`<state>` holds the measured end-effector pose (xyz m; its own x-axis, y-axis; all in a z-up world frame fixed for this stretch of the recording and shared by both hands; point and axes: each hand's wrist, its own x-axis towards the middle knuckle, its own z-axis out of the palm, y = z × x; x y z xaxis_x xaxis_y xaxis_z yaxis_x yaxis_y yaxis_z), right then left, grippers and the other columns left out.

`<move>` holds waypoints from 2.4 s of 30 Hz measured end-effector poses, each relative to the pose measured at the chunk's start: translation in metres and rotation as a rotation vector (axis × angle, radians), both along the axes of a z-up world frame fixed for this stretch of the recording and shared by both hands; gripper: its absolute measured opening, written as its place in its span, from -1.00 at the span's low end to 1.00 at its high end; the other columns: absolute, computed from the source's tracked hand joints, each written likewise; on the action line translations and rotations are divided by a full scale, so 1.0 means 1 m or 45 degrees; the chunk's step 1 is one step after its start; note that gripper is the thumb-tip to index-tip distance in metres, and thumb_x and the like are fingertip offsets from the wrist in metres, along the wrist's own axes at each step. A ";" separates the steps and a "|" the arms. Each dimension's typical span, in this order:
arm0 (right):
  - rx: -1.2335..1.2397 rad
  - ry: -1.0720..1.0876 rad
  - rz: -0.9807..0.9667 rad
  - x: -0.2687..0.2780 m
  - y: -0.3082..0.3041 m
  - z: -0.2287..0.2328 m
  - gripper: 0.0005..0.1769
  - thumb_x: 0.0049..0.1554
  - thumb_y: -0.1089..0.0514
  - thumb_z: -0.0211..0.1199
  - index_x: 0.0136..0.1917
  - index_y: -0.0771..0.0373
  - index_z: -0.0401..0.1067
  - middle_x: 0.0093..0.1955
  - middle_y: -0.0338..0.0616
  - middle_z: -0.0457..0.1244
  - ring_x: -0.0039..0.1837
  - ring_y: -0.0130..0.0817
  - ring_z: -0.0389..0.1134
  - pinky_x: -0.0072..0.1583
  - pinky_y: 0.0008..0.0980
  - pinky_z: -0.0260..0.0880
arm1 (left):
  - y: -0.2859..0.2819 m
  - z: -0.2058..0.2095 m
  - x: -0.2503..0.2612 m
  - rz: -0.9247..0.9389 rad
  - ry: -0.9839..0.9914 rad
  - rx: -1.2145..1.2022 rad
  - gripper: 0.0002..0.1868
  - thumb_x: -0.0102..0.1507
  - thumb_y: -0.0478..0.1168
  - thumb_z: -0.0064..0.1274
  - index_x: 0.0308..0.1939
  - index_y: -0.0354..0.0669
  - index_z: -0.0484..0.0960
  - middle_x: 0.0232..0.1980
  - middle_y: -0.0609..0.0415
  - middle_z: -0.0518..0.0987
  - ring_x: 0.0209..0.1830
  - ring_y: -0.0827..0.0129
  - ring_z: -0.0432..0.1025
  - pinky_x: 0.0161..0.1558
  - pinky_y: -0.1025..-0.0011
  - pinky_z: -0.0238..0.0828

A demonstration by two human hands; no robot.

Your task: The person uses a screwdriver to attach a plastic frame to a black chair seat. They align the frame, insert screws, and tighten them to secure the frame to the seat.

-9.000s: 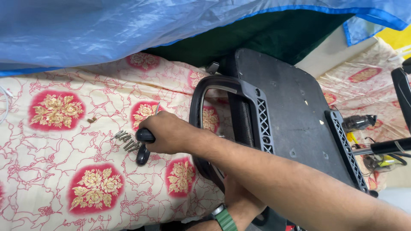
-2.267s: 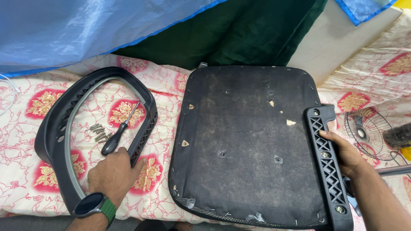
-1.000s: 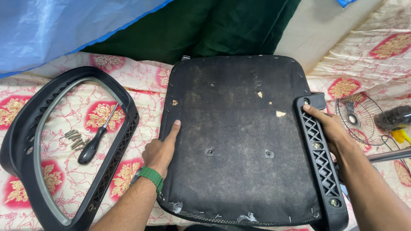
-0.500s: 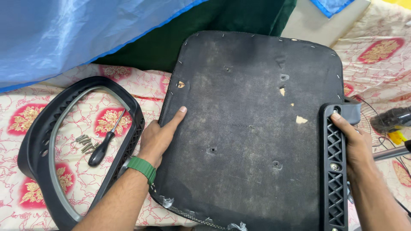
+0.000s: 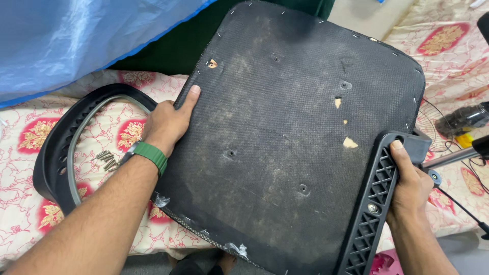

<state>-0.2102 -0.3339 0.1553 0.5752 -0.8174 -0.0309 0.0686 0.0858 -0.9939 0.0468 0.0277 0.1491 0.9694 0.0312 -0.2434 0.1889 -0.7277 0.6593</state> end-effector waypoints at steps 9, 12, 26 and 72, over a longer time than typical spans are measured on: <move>-0.005 -0.057 -0.179 -0.028 0.055 -0.006 -0.60 0.26 0.02 0.39 0.07 0.46 0.49 -0.08 -0.10 0.39 -0.20 -0.43 0.43 -0.14 -0.44 0.50 | 0.001 -0.011 0.032 -0.128 -0.132 0.115 0.11 0.18 0.68 -0.26 0.11 -0.36 0.64 0.13 -0.39 0.59 0.21 -0.18 0.47 0.18 -0.04 0.37; -0.039 0.031 -0.242 -0.038 0.068 -0.004 -0.57 0.26 0.01 0.39 0.05 0.48 0.47 -0.09 -0.07 0.38 -0.21 -0.40 0.41 -0.14 -0.43 0.48 | -0.002 -0.015 0.047 -0.170 -0.244 0.084 0.12 0.13 0.69 -0.18 0.14 -0.37 0.59 0.10 -0.39 0.58 0.17 -0.18 0.46 0.14 -0.02 0.36; 0.173 0.351 -0.498 -0.079 0.141 -0.003 -0.56 0.14 -0.07 0.40 0.08 0.33 0.48 -0.17 -0.24 0.36 -0.26 -0.52 0.34 -0.23 -0.52 0.32 | -0.041 -0.024 0.088 -0.516 -0.289 0.166 0.00 0.17 0.67 -0.08 -0.20 -0.32 0.74 -0.17 -0.28 0.67 -0.09 -0.11 0.56 0.04 -0.03 0.43; 1.494 0.675 0.333 -0.105 0.030 -0.134 -0.30 0.18 -0.34 -0.05 -0.02 0.42 0.35 -0.32 0.01 0.27 -0.48 -0.35 0.18 -0.46 -0.44 0.18 | -0.143 -0.138 0.147 -0.864 0.002 0.536 0.09 0.27 0.67 -0.40 -0.08 -0.36 0.72 -0.08 -0.39 0.64 0.03 -0.16 0.53 0.10 -0.11 0.39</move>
